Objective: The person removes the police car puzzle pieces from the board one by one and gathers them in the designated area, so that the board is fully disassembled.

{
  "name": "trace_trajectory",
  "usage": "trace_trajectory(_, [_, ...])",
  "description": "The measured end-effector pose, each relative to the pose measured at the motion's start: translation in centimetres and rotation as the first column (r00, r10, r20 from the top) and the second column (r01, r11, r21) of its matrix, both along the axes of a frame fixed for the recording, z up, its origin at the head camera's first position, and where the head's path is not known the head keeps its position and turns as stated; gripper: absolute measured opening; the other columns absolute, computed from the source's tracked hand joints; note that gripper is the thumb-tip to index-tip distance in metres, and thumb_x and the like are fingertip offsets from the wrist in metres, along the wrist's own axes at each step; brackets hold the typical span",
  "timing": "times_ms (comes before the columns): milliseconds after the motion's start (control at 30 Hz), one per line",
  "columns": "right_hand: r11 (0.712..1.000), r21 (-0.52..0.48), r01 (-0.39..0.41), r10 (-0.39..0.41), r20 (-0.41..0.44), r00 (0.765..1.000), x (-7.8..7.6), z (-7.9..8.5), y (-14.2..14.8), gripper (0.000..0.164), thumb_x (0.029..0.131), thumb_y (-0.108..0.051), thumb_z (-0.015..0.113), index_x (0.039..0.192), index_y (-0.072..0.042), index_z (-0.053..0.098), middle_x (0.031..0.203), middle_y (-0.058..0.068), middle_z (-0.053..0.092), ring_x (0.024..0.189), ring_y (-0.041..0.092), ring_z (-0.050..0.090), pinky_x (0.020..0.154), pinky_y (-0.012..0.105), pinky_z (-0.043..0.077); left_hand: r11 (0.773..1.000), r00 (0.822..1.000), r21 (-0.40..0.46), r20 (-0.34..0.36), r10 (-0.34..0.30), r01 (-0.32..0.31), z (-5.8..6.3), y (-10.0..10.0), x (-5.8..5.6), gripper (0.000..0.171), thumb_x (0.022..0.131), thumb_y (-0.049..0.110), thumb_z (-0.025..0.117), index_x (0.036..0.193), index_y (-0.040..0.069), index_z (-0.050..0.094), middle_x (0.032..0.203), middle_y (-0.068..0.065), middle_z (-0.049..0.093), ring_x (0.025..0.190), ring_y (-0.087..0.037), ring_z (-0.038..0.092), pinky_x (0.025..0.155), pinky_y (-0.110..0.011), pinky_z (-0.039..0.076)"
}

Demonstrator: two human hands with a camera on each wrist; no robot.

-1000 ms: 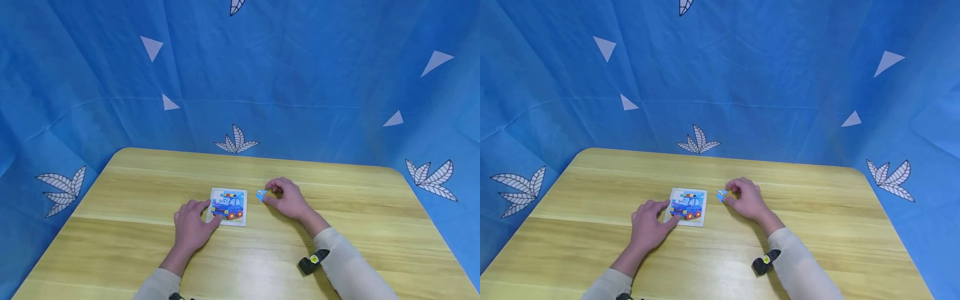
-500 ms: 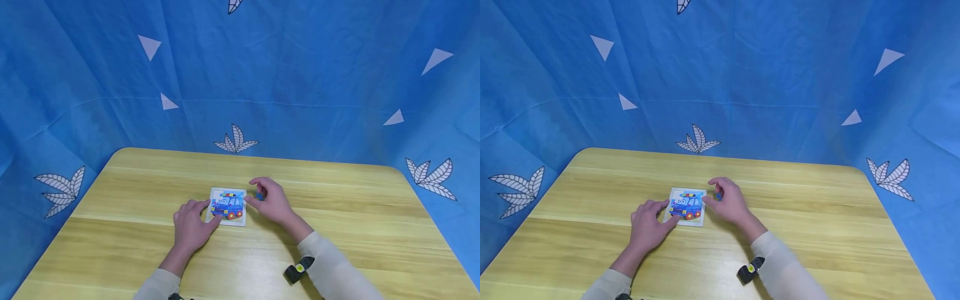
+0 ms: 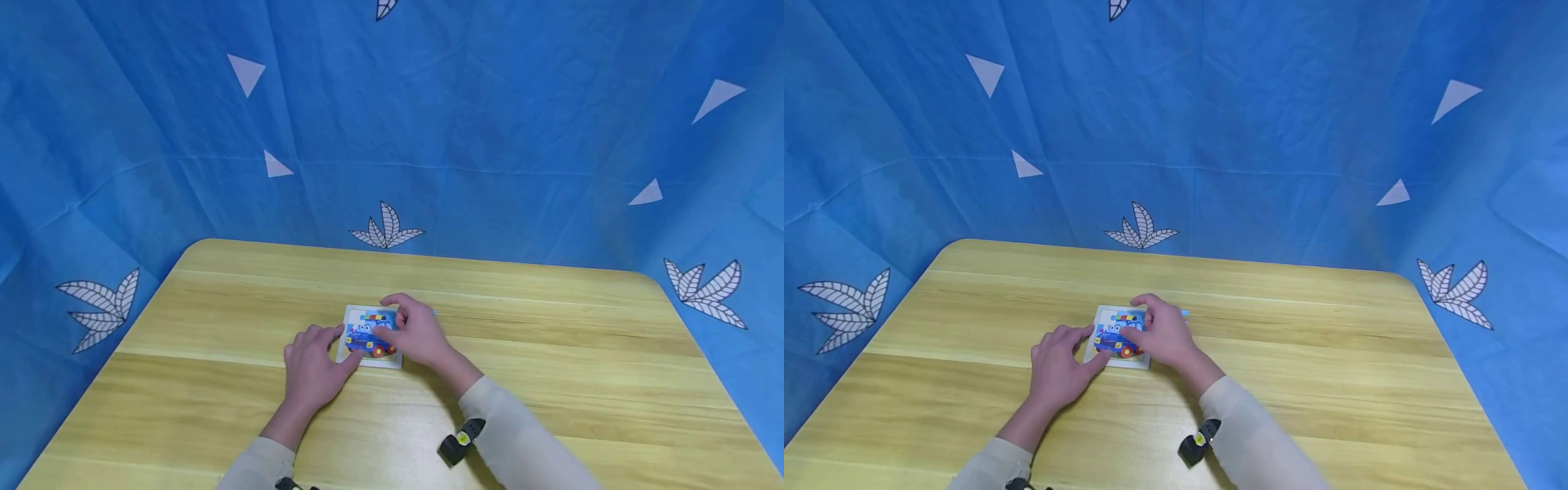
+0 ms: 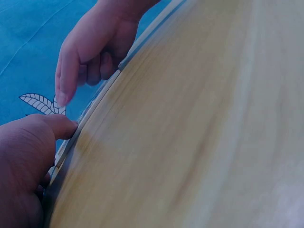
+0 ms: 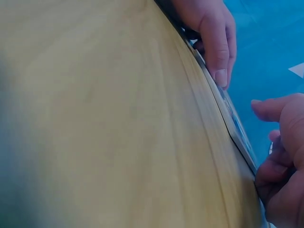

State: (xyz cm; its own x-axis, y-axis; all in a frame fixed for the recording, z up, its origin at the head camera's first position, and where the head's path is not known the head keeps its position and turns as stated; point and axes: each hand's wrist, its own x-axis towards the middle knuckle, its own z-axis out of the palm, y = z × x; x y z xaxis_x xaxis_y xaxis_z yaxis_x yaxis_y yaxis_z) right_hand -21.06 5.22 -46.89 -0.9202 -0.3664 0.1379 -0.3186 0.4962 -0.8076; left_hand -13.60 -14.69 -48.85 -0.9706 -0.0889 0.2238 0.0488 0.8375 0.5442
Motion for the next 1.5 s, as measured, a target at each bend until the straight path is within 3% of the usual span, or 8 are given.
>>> trace_trajectory(233, [0.997,0.076,0.005,-0.008,0.030,1.000,-0.7,-0.2,-0.8,0.047,0.084,-0.027,0.083,0.125,-0.012,0.064,0.058,-0.003,0.046,0.049,0.012,0.041,0.049,0.028,0.032,1.000,1.000,-0.007,0.006,-0.002,0.002,0.2,0.0,0.0,0.060,0.082,0.047,0.079,0.126,0.008,0.070,0.102,-0.004,0.059,0.092,-0.025,0.050,0.079,-0.043,0.030])
trace_trajectory(900, [0.989,0.150,0.017,-0.029,0.081,0.996,-1.3,0.4,-0.7,0.037,0.081,-0.025,0.085,0.110,-0.009,0.068,0.062,0.000,0.052,0.052,0.013,0.047,0.050,0.028,0.036,1.000,0.999,-0.012,0.031,0.004,-0.004,0.3,0.0,-0.2,0.060,0.083,0.048,0.077,0.127,0.008,0.069,0.107,-0.005,0.060,0.095,-0.025,0.050,0.081,-0.043,0.030])
trace_trajectory(1300, [0.986,0.165,0.010,-0.025,0.090,0.996,-1.4,0.5,-0.8,0.037,0.080,-0.026,0.085,0.108,-0.008,0.068,0.064,0.000,0.052,0.053,0.014,0.048,0.052,0.029,0.037,1.000,1.000,-0.012,0.027,0.004,-0.003,0.2,0.0,-0.1,0.061,0.083,0.049,0.076,0.128,0.008,0.069,0.106,-0.005,0.059,0.095,-0.025,0.050,0.080,-0.044,0.030])
trace_trajectory(1500, [0.989,0.150,-0.010,-0.008,0.116,0.993,-1.2,0.2,-0.8,0.025,0.083,-0.023,0.084,0.100,-0.011,0.069,0.063,-0.001,0.050,0.054,0.014,0.046,0.053,0.029,0.037,1.000,1.000,-0.006,0.017,0.006,-0.005,0.1,0.0,0.0,0.060,0.082,0.048,0.078,0.126,0.008,0.070,0.104,-0.004,0.059,0.092,-0.024,0.049,0.080,-0.042,0.029])
